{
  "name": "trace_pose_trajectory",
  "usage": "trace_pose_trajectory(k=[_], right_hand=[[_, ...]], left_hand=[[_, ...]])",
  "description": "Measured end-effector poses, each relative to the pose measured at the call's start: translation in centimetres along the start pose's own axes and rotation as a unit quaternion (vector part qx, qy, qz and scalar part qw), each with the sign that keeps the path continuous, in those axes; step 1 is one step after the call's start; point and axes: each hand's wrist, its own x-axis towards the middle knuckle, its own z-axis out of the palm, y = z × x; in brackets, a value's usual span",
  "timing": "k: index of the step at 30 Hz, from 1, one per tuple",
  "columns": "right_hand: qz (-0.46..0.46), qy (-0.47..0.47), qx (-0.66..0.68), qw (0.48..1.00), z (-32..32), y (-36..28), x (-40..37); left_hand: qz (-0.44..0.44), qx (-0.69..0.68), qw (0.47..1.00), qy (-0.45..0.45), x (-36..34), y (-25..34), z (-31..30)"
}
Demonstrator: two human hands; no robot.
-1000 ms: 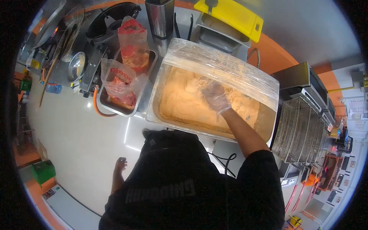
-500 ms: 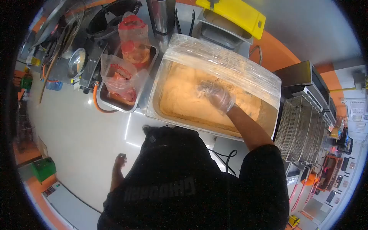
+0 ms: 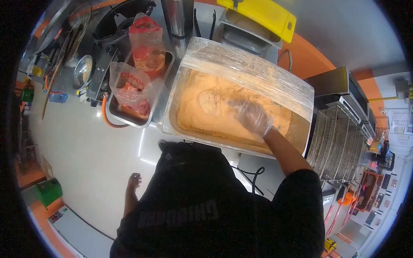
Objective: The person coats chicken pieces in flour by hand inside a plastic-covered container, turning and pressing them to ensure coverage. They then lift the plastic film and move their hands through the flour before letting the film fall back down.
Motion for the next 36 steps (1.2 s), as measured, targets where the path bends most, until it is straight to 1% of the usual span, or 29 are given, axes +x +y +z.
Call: trace_pose_trajectory(k=[1,2,3,4,5,8,10,12,14,16,17,19,20,22,23,25,26,28,29,31,32,35,36], right_hand=[[0.051,0.047,0.171,0.983,-0.6,-0.3,0.7],[0.053,0.050,0.171,0.983,-1.3,-0.7,1.6],[0.164,0.002,0.071,0.984,-3.6,-3.5,3.9],[0.272,-0.048,-0.030,0.961,-4.8,-5.1,5.7],[0.274,-0.045,-0.028,0.960,-4.6,-4.9,6.7],[0.228,-0.079,-0.020,0.970,-2.4,-2.7,9.2],[0.196,-0.102,-0.013,0.975,-1.3,-2.4,10.5],[0.209,-0.100,-0.024,0.973,-0.4,-2.5,11.7],[0.221,-0.099,-0.035,0.970,-0.5,-3.3,12.1],[0.261,-0.116,0.084,0.955,-1.7,-4.7,12.1],[0.260,-0.117,0.083,0.955,-1.6,-4.9,11.9],[0.166,-0.136,0.170,0.962,-1.4,-5.2,11.7],[0.166,-0.138,0.169,0.962,-1.2,-5.2,11.8],[0.070,-0.215,0.095,0.969,-0.7,-5.5,12.1],[0.069,-0.215,0.095,0.969,-0.7,-5.4,12.2],[0.125,-0.281,0.023,0.951,-1.2,-6.1,12.5],[0.124,-0.282,0.025,0.951,-1.5,-6.4,12.7],[0.158,-0.302,0.021,0.940,-3.1,-7.7,13.3],[0.157,-0.303,0.021,0.940,-2.4,-7.2,13.5],[0.126,-0.267,0.040,0.955,-1.2,-6.9,13.8],[0.126,-0.267,0.040,0.955,-0.8,-6.6,13.7],[0.111,-0.289,0.002,0.951,-2.1,-9.4,13.6],[0.117,-0.324,-0.016,0.939,-1.9,-9.9,13.5]], left_hand=[[-0.011,0.005,1.000,-0.008,0.3,-0.2,0.0],[-0.020,0.011,1.000,-0.015,0.5,-0.4,-0.1],[-0.018,0.014,1.000,-0.016,0.7,-0.4,-0.2],[-0.023,0.020,0.999,-0.017,0.8,-0.5,-0.3],[-0.028,0.026,0.999,-0.018,0.8,-0.3,-0.5],[-0.013,0.012,1.000,-0.012,0.5,0.4,-0.9],[-0.008,-0.001,1.000,-0.011,1.0,0.1,-1.1],[-0.003,-0.015,1.000,-0.011,1.1,0.4,-1.2],[0.009,0.002,1.000,-0.004,-0.1,1.1,-0.8],[-0.003,-0.003,1.000,-0.006,-0.4,1.0,-0.3],[-0.016,-0.009,1.000,-0.008,-0.6,0.8,-0.1],[-0.022,-0.007,1.000,-0.016,-0.4,-0.4,0.1],[-0.026,-0.003,0.999,-0.025,-0.4,-1.0,0.2],[-0.041,-0.003,0.999,-0.027,-0.7,-1.7,0.3],[-0.050,-0.003,0.998,-0.031,-0.8,-1.9,0.2],[-0.060,-0.002,0.998,-0.033,-0.9,-2.1,0.0],[-0.056,-0.004,0.998,-0.030,-0.8,-2.1,-0.1],[-0.052,-0.006,0.998,-0.027,-0.8,-1.9,-0.3],[-0.047,-0.009,0.999,-0.023,-0.7,-1.7,-0.2],[-0.043,-0.013,0.999,-0.019,-0.2,-1.7,-0.2],[-0.037,-0.023,0.999,-0.023,0.1,-1.5,-0.1],[-0.026,-0.031,0.999,-0.026,0.3,-0.8,0.1],[-0.020,-0.029,0.999,-0.024,0.4,-0.8,0.1]])
